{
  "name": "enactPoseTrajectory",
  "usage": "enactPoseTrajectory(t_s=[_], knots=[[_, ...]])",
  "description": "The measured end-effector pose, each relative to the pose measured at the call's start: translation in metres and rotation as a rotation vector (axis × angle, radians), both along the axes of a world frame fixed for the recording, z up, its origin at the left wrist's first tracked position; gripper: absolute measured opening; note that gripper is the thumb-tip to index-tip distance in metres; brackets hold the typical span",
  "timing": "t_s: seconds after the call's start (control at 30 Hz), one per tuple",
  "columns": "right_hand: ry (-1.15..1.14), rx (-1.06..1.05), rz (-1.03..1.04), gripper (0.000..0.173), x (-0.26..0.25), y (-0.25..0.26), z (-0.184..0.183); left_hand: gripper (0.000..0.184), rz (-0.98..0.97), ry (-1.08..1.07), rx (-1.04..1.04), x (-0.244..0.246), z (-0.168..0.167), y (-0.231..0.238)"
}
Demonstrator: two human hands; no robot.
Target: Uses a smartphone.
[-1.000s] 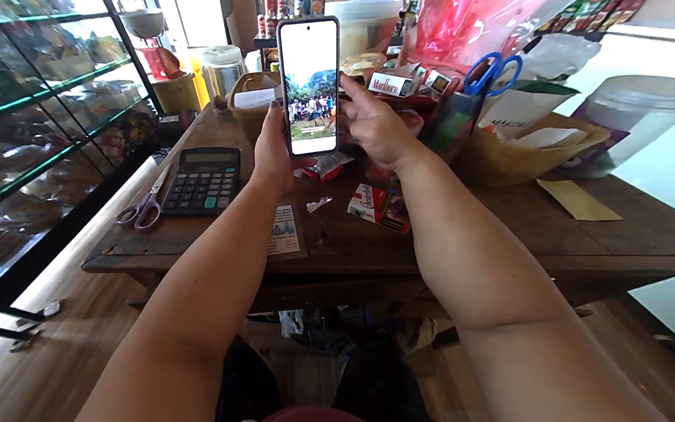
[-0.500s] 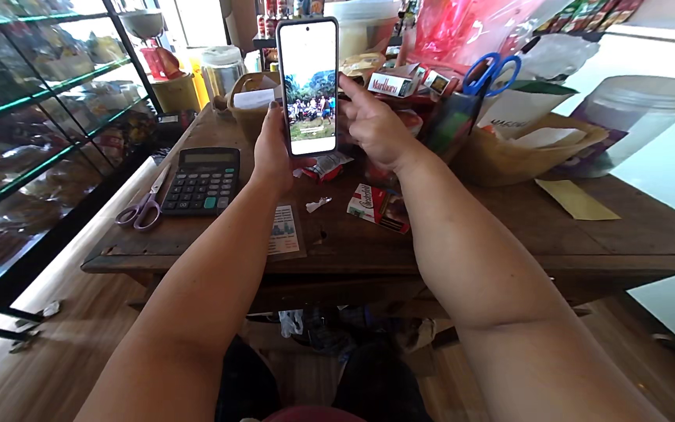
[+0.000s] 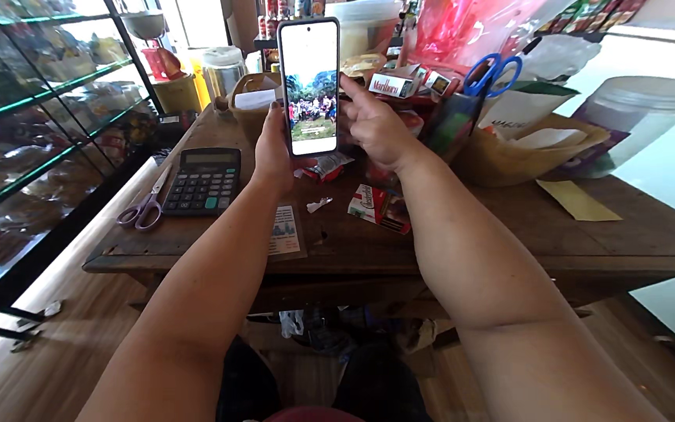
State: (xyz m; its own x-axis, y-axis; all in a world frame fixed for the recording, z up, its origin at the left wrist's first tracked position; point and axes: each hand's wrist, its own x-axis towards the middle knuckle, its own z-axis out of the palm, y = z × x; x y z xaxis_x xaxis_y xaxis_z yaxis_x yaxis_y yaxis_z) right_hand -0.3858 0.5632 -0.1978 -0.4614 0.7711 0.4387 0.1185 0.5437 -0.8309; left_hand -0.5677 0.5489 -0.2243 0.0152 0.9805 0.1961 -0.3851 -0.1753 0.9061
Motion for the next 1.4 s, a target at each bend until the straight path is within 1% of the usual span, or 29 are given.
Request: enactPoseTrajectory(t_s=[0.47, 0.67, 1.4], knots=[[0.012, 0.006, 0.004, 0.081, -0.0001, 0.0015, -0.0011, 0.064, -0.002, -0.006, -0.015, -0.0003, 0.0013, -0.0005], [-0.023, 0.033, -0.015, 0.081, 0.001, 0.002, -0.0013, 0.064, -0.01, 0.002, 0.0, -0.0002, 0.0007, -0.0011], [-0.014, 0.019, -0.007, 0.082, 0.0012, 0.0011, -0.0011, 0.063, -0.016, -0.002, 0.01, -0.0004, 0.0001, -0.0007]])
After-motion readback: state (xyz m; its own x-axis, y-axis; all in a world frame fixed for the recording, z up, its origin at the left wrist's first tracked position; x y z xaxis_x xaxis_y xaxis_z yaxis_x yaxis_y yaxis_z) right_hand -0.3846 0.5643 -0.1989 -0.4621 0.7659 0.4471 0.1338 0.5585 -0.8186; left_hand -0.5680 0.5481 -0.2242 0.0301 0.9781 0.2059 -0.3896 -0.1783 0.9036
